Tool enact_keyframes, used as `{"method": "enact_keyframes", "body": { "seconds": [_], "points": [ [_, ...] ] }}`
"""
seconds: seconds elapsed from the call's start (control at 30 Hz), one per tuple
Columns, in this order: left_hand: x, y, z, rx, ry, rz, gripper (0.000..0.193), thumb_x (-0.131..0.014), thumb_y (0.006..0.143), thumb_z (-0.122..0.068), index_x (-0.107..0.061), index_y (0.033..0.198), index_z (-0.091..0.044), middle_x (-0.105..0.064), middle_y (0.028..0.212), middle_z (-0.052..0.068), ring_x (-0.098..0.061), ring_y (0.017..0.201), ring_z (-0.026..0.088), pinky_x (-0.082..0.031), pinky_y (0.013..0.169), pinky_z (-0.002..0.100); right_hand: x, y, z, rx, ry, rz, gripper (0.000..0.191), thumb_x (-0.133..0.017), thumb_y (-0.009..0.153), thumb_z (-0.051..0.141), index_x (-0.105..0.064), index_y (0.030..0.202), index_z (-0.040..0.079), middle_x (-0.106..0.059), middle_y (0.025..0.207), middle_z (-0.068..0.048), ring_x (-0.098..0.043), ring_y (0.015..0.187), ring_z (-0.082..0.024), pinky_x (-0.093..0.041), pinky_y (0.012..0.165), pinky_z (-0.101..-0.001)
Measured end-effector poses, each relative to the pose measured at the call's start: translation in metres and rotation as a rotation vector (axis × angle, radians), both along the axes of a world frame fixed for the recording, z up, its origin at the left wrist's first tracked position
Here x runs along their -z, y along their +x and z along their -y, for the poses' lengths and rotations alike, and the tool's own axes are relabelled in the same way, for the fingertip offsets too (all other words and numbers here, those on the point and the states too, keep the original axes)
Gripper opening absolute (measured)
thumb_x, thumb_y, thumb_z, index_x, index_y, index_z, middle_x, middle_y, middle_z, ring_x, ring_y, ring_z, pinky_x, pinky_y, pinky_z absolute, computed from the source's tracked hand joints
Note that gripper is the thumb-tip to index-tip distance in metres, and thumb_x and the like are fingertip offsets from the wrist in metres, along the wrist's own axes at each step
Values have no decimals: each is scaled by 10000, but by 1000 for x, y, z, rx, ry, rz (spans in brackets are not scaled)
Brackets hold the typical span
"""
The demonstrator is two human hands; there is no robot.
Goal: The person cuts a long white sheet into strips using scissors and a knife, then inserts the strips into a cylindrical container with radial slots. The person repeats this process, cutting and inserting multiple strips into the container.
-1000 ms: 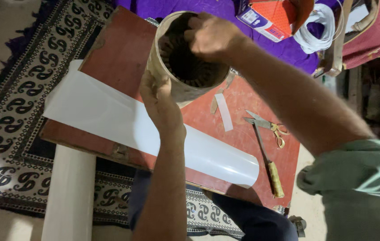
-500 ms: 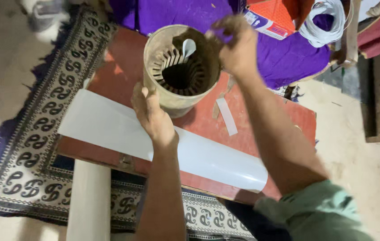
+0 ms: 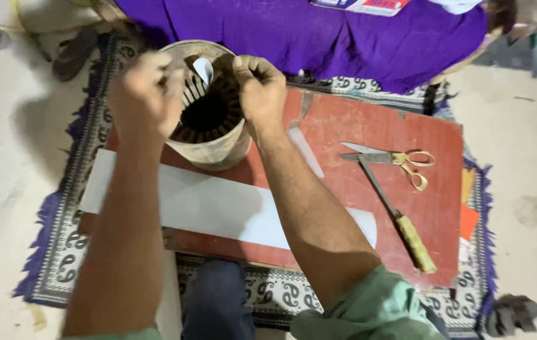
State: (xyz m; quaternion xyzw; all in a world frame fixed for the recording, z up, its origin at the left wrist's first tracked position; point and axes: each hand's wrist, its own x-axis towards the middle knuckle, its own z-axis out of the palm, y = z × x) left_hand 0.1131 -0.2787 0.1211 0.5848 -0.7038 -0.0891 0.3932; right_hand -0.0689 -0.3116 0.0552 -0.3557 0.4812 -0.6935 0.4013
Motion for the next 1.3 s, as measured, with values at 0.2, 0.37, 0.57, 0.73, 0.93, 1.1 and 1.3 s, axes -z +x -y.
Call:
{"method": "enact_keyframes", "body": {
  "seconds": [0.2, 0.37, 0.57, 0.73, 0.93, 1.1, 1.3],
  "points": [
    [-22, -26, 55, 230, 217, 372, 296, -777, 852, -194, -767, 1137, -116, -731, 1009, 207, -701, 913, 414, -561, 838, 499, -10, -1, -2, 90, 94, -72, 187, -752, 934, 179, -763, 885, -2, -728, 808, 3, -598, 744, -69, -521, 703, -247],
    [-23, -44, 72, 153, 428, 674, 309, -712, 808, -101, -782, 1103, -163, -727, 1049, 196, -697, 966, 417, -559, 882, 510, -12, -1, 0, 123, 72, -95, 247, -753, 962, 207, -711, 844, -5, -694, 804, -10, -560, 751, -79, -509, 715, -249],
    [-8, -36, 82, 384, 211, 906, 321, -724, 761, -83, -775, 1072, -147, -753, 1008, 145, -726, 954, 366, -591, 837, 490, -3, 0, 3, 140, 1, -50, 192, -729, 973, 175, -703, 895, 2, -701, 835, -12, -588, 776, -79, -518, 723, -252],
    [-8, -29, 79, 250, 200, 630, 214, -718, 832, -142, -767, 1040, -163, -739, 916, 169, -706, 849, 399, -570, 771, 508, -6, 1, 4, 140, -25, -66, 160, -731, 967, 150, -689, 892, 15, -686, 814, 4, -583, 755, -70, -518, 707, -242],
    [-18, -33, 77, 227, 235, 443, 153, -666, 898, -135, -778, 992, -181, -749, 888, 142, -727, 803, 357, -584, 786, 471, -14, 2, 0, 142, 19, -95, 147, -724, 965, 137, -690, 888, 17, -667, 786, 7, -561, 731, -70, -498, 674, -245],
    [-21, -33, 84, 288, 141, 674, 186, -751, 801, -165, -768, 980, -119, -738, 866, 168, -715, 783, 368, -576, 712, 490, -16, 2, 0, 166, 8, -127, 147, -729, 960, 132, -686, 878, 18, -681, 801, 1, -573, 749, -68, -507, 698, -242],
    [-13, -31, 80, 273, 222, 426, 203, -724, 786, -92, -786, 970, -153, -737, 861, 163, -709, 762, 362, -580, 724, 469, -16, 1, -1, 134, 38, -83, 143, -719, 964, 121, -682, 884, 9, -685, 801, -11, -579, 735, -80, -509, 685, -250]
  ]
}}
